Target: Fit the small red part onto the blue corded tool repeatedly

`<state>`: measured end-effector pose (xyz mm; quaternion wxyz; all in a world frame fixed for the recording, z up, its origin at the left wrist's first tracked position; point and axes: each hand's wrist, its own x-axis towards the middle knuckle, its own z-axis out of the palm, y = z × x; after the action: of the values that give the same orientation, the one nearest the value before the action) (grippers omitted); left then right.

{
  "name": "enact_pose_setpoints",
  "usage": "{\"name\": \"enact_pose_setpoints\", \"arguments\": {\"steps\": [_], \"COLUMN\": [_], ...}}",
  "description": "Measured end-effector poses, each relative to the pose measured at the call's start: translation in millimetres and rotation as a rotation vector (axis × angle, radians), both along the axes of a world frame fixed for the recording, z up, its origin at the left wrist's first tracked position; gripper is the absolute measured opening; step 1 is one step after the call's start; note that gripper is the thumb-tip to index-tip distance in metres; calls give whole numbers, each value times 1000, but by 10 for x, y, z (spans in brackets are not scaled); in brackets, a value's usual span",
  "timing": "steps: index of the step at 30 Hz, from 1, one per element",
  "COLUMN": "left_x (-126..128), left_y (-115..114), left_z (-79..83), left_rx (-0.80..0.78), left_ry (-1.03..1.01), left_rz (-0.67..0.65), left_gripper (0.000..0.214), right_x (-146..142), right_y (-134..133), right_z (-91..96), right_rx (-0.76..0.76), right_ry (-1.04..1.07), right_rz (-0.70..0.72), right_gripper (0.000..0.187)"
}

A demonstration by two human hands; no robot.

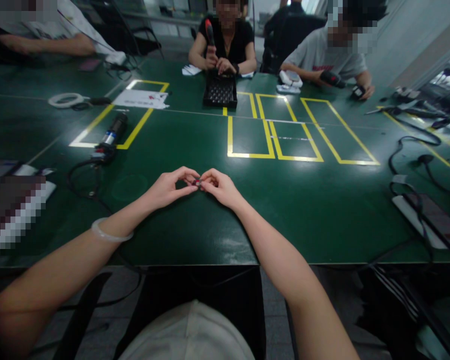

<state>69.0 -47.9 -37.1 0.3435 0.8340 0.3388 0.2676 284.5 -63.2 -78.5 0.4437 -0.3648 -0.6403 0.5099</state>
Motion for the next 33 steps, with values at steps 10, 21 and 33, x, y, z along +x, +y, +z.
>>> {"name": "enact_pose_setpoints", "arguments": {"steps": [10,21,33], "left_x": [-7,-15,-2], "left_y": [-3,5,34], "left_z": [19,-7,-8], "left_rx": [63,-66,-269], "left_ry": [3,-62,-101], "left_rz": [45,34,24], "left_gripper": [26,26,26], "right_x": [-8,-45,-45], "right_y": [-14,-71,-118], "right_z": [3,77,139], "right_rx": [6,174,269], "right_ry": [-4,-169,-322], "right_rz": [-5,-60,-78], "right_gripper": [33,20,13]}}
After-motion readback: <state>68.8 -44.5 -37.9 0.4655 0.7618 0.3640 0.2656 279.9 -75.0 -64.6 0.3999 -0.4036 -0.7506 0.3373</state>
